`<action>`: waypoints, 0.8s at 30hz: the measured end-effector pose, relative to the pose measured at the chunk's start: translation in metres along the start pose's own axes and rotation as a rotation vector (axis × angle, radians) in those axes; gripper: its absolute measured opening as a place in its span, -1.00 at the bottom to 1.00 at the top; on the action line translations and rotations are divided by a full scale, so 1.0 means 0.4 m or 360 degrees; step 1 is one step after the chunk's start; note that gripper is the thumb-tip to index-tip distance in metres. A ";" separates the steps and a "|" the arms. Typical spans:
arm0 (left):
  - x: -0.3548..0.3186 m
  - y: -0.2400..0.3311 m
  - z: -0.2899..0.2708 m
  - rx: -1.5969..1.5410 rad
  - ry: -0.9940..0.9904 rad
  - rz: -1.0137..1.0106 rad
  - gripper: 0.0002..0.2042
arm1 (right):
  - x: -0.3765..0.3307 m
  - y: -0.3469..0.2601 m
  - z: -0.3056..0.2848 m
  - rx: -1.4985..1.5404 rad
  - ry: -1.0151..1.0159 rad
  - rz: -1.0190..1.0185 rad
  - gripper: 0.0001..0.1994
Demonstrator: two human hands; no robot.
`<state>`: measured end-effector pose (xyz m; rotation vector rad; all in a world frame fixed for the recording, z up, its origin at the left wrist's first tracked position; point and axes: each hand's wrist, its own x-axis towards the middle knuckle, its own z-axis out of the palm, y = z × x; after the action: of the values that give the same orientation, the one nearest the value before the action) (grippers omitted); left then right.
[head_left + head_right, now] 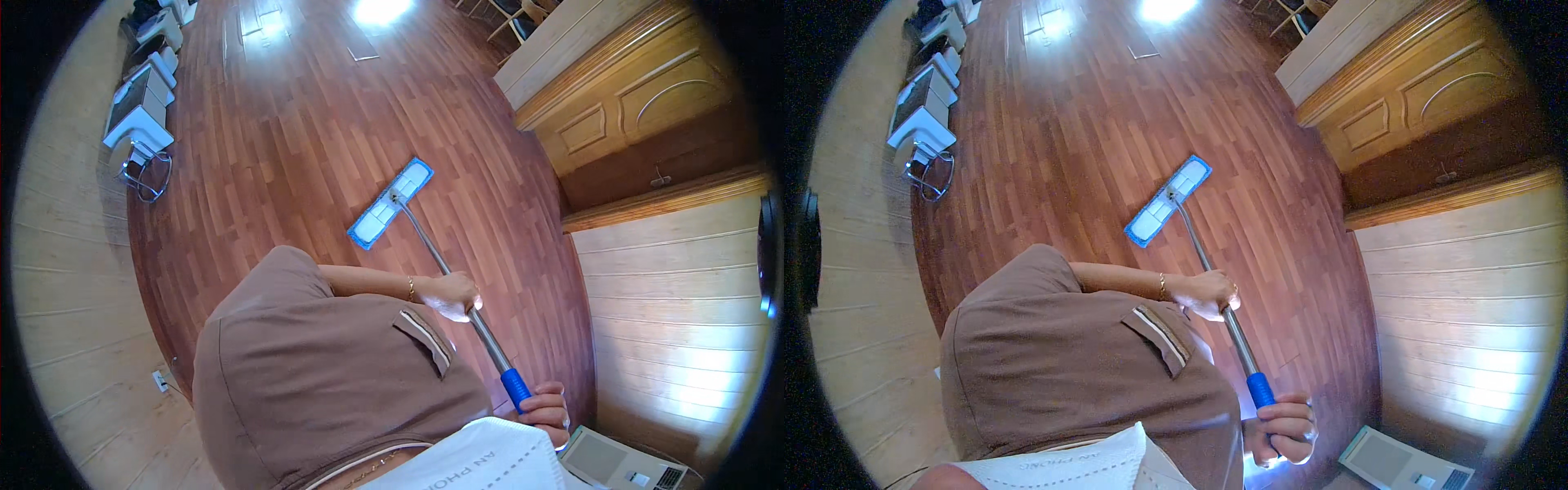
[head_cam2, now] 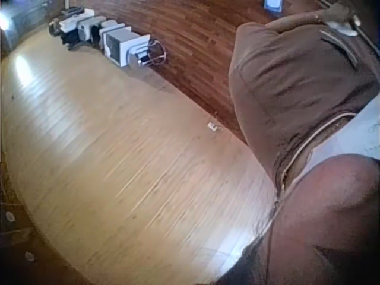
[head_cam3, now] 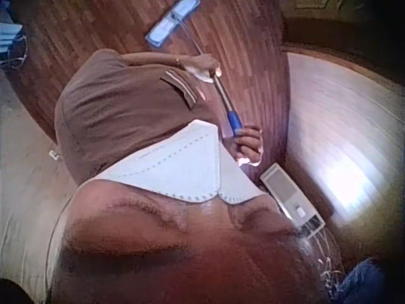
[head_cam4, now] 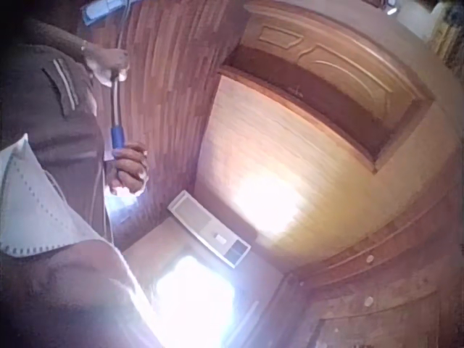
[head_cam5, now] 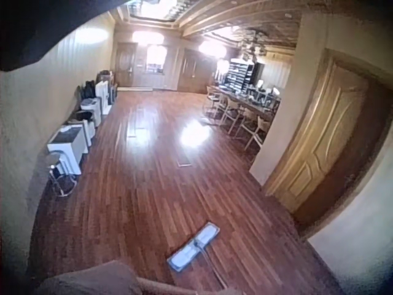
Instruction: Mopping a wooden floor using a flat mop in a large room.
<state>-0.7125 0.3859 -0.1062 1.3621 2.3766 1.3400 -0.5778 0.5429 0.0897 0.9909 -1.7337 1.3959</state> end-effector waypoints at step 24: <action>0.191 -0.301 -0.123 0.0621 0.0162 -0.0661 -0.83 | 0.102 0.491 -0.059 0.0805 -0.0489 0.0305 -0.76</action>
<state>-0.8596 0.3845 -0.1389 0.7968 2.8871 0.8865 -0.7690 0.5861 0.0402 1.3972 -1.7628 1.9507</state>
